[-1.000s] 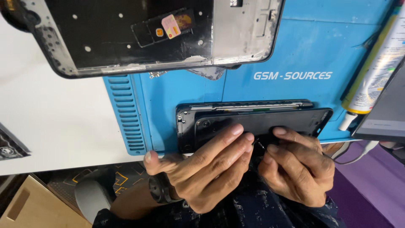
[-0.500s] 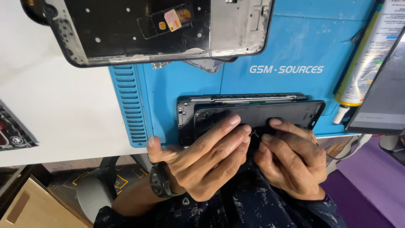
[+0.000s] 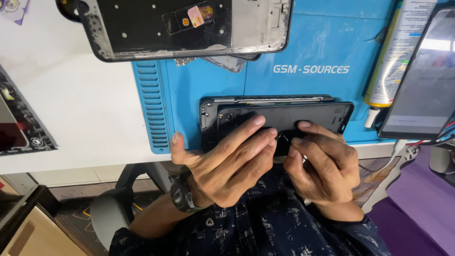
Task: The person uses a small tool to pry and remove a component from the back of a disassembled smartphone. They then apply a UV light to the device's back panel and use tweezers to handle a small part before placing the back cover back onto the phone.
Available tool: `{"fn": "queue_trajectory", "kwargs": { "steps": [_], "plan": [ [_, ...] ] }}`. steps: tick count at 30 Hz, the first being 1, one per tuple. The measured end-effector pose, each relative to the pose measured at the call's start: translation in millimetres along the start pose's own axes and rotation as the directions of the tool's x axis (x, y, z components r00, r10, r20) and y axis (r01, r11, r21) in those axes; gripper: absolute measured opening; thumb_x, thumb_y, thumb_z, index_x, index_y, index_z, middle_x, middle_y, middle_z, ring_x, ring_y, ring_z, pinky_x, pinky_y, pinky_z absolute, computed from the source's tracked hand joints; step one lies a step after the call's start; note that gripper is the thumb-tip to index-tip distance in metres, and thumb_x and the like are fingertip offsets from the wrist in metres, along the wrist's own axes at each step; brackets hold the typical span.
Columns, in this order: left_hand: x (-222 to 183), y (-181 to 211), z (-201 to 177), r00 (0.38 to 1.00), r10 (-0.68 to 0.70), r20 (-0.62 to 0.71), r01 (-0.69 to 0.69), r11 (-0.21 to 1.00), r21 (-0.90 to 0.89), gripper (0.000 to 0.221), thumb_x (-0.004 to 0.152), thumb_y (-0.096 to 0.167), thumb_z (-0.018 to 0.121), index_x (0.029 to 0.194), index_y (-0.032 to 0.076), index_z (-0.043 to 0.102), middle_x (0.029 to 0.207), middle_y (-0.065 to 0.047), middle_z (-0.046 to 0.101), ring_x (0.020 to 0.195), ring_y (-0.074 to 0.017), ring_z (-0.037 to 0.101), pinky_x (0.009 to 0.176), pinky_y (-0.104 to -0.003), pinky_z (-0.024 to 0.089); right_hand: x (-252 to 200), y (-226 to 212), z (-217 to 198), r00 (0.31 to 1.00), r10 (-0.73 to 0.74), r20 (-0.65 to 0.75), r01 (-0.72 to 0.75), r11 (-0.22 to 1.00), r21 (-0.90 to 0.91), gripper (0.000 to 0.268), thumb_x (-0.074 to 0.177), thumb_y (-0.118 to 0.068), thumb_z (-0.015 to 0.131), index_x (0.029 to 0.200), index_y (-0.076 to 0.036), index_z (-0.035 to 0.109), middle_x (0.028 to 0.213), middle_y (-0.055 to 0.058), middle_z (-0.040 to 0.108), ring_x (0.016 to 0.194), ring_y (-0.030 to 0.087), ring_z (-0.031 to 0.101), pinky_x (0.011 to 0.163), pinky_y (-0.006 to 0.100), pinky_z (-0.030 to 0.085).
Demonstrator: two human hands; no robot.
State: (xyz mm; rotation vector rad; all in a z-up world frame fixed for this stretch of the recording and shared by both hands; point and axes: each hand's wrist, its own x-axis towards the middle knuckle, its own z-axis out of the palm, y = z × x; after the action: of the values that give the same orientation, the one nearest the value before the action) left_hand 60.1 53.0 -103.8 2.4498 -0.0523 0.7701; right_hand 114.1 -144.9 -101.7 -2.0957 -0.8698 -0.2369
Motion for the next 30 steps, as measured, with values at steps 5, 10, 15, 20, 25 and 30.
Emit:
{"fn": "queue_trajectory", "kwargs": {
  "steps": [5, 10, 15, 20, 25, 30],
  "plan": [
    [-1.0, 2.3, -2.2, 1.0, -0.008, 0.001, 0.008, 1.0, -0.008, 0.015, 0.111, 0.022, 0.08, 0.099, 0.031, 0.083, 0.112, 0.021, 0.09, 0.117, -0.0077, 0.087, 0.138, -0.056, -0.009, -4.3, -3.4, -5.5, 0.998, 0.065, -0.018, -0.065, 0.998, 0.027, 0.014, 0.102, -0.001, 0.071, 0.103, 0.012, 0.066, 0.095, 0.025, 0.059, 0.081, 0.035, 0.069, 0.086, 0.057, 0.077],
    [-1.3, 2.4, -0.7, 1.0, -0.019, -0.02, 0.019, 1.0, -0.011, 0.016, 0.109, 0.02, 0.082, 0.097, 0.031, 0.083, 0.11, 0.021, 0.09, 0.115, -0.0079, 0.087, 0.138, -0.056, -0.008, -7.6, -3.2, -10.7, 0.997, 0.08, -0.012, -0.079, 0.995, 0.059, 0.017, 0.104, -0.005, 0.066, 0.105, 0.01, 0.06, 0.088, 0.024, 0.06, 0.076, 0.033, 0.067, 0.083, 0.058, 0.077],
    [0.0, 0.2, -1.6, 1.0, -0.005, 0.011, 0.005, 1.0, 0.002, 0.014, 0.111, 0.023, 0.079, 0.1, 0.031, 0.083, 0.112, 0.021, 0.09, 0.117, -0.0069, 0.086, 0.139, -0.056, -0.009, -6.5, -2.6, -1.2, 0.999, 0.033, -0.013, -0.034, 0.999, -0.025, 0.015, 0.098, -0.003, 0.076, 0.098, 0.011, 0.071, 0.092, 0.026, 0.061, 0.081, 0.046, 0.077, 0.081, 0.053, 0.074],
    [-0.5, -2.4, -1.0, 0.999, 0.011, 0.042, -0.012, 1.0, 0.024, 0.01, 0.111, 0.026, 0.079, 0.104, 0.032, 0.082, 0.115, 0.022, 0.09, 0.118, -0.0056, 0.086, 0.138, -0.056, -0.009, -5.2, -2.1, 0.0, 0.999, 0.054, -0.002, -0.054, 0.997, -0.046, 0.013, 0.098, -0.003, 0.076, 0.097, 0.01, 0.072, 0.091, 0.024, 0.062, 0.082, 0.045, 0.076, 0.081, 0.051, 0.073],
    [0.6, -4.0, 1.7, 1.0, 0.013, 0.022, -0.014, 0.999, 0.04, 0.012, 0.11, 0.025, 0.079, 0.101, 0.033, 0.082, 0.112, 0.025, 0.089, 0.116, -0.0039, 0.086, 0.139, -0.056, -0.008, -6.2, -1.8, -9.5, 0.994, 0.08, 0.08, -0.076, 0.995, -0.062, 0.011, 0.1, -0.002, 0.078, 0.106, 0.005, 0.072, 0.098, 0.022, 0.062, 0.093, 0.044, 0.075, 0.086, 0.048, 0.072],
    [1.0, -4.9, 1.9, 0.999, 0.026, 0.036, -0.029, 0.997, 0.073, 0.014, 0.111, 0.029, 0.079, 0.099, 0.034, 0.083, 0.114, 0.026, 0.089, 0.117, -0.0028, 0.085, 0.139, -0.057, -0.005, -3.9, -6.3, -7.6, 0.99, 0.078, 0.119, -0.065, 0.992, -0.11, 0.01, 0.103, -0.002, 0.075, 0.11, 0.005, 0.074, 0.1, 0.019, 0.066, 0.094, 0.044, 0.075, 0.085, 0.045, 0.067]
  ]
}}
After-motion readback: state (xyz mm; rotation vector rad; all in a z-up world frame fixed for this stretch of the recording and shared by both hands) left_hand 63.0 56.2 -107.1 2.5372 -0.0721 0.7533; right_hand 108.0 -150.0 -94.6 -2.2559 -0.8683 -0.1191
